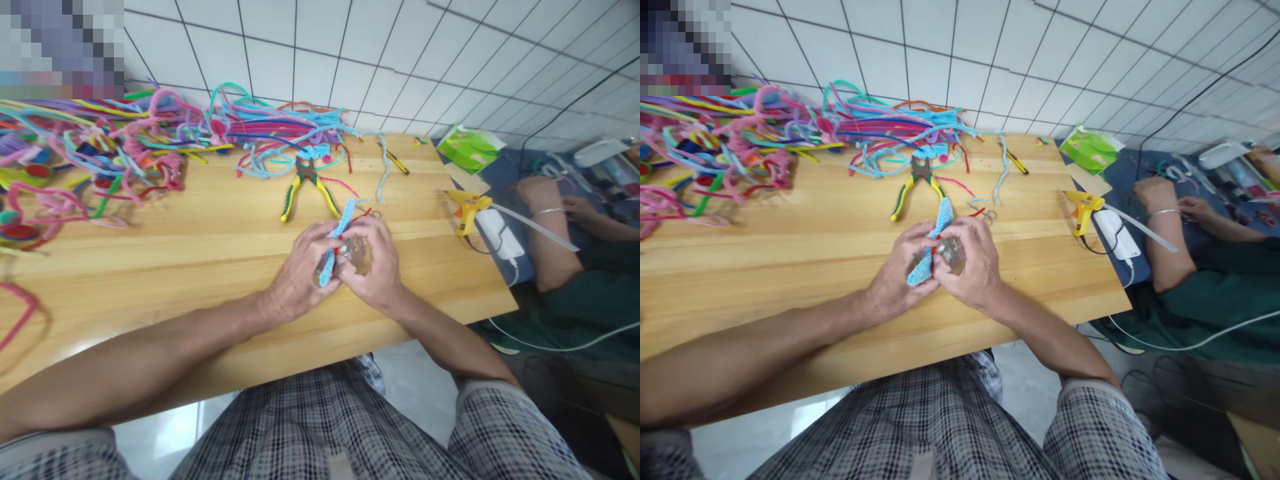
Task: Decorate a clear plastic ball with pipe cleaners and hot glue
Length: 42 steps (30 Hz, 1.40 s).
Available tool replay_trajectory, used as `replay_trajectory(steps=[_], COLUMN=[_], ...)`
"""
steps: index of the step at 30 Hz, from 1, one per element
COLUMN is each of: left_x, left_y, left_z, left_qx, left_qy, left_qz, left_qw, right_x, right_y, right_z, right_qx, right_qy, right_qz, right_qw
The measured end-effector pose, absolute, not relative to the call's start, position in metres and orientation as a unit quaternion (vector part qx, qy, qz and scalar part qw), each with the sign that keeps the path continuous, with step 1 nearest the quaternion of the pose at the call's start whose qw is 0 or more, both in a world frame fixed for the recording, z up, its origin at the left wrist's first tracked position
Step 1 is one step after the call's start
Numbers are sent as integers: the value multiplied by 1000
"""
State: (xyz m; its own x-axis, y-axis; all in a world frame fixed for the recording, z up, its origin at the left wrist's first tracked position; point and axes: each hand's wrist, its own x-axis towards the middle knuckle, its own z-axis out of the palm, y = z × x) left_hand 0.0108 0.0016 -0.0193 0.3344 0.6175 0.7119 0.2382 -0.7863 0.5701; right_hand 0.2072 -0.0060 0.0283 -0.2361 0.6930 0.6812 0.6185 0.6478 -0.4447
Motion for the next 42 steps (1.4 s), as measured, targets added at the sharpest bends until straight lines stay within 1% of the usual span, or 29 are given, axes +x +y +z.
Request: replay_trajectory(steps=[4,16,26,32,38,42], left_x=[9,5,5,5,7,8], left_y=[3,4,5,5,4,4], left_z=[-20,-17,-13,-14,-18,-19], left_qx=[805,805,812,810,808,798], left_qy=[270,270,277,266,274,278], left_qz=[499,493,478,487,485,491], left_qw=[176,192,186,189,191,212], right_x=[209,221,216,212,209,208], right_y=[-5,3,-1,-4,-3,-2], right_z=[28,29,33,37,36,35], right_qx=[-414,-419,-421,-455,-474,-480], right_qy=[-788,-790,-792,-789,-772,-766], right_qz=[43,82,62,76,96,102], right_qw=[453,440,438,406,413,416])
